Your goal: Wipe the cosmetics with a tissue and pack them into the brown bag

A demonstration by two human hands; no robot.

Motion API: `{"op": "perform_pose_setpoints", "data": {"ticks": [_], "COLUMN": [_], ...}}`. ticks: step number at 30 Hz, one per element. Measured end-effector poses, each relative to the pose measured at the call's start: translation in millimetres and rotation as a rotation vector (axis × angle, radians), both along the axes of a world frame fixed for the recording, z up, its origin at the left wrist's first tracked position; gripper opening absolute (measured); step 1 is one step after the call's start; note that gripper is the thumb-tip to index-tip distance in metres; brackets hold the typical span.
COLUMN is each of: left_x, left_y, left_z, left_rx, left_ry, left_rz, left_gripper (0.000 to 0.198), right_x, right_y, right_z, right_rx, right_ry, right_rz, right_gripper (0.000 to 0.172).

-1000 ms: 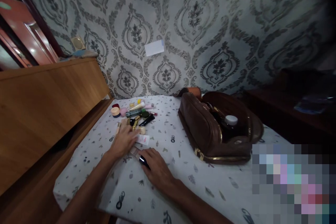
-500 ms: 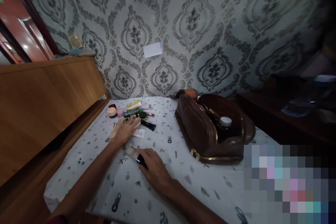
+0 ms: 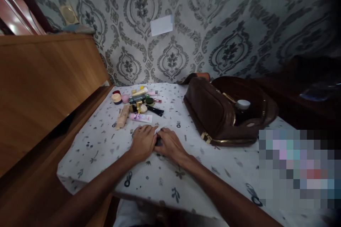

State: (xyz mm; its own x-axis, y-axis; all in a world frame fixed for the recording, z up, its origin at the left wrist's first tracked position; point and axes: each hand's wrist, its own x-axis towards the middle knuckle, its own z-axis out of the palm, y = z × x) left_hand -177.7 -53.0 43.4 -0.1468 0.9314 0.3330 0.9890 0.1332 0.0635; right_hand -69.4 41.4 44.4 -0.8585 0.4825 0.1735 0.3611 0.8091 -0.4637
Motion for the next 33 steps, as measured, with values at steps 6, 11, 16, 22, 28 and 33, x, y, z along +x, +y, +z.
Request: {"op": "perform_pose_setpoints", "data": {"ticks": [6,11,16,22,28,33], "left_x": [-40.7,-71.7,-82.7,-83.5,-74.0,-73.9], "left_y": [-11.5,-30.3,-55.8,-92.1,-103.1,-94.7], "left_z": [0.2,-6.2,-10.6,-14.7,0.4,13.5], "left_rx": [-0.018,-0.015,0.004,-0.018,-0.014,0.027], "left_ry": [-0.034,-0.115,-0.119,-0.097,-0.103,-0.085], "left_rz": [0.031,0.093,0.168,0.164,-0.02,-0.071], "left_gripper": [0.038,0.044,0.043,0.049,0.063,0.03], "right_x": [1.3,2.5,3.3,5.7,4.1,4.4], "right_y": [0.1,1.1,3.8,6.4,6.3,7.6], "right_z": [0.9,1.2,-0.6,4.0,0.4,-0.1], "right_rx": [-0.045,-0.055,-0.07,-0.113,-0.141,-0.138], "right_ry": [0.006,-0.003,0.038,0.017,0.034,0.062], "right_rz": [0.041,0.042,0.056,0.046,0.076,0.085], "right_gripper": [0.024,0.024,0.023,0.019,0.022,0.021]}}
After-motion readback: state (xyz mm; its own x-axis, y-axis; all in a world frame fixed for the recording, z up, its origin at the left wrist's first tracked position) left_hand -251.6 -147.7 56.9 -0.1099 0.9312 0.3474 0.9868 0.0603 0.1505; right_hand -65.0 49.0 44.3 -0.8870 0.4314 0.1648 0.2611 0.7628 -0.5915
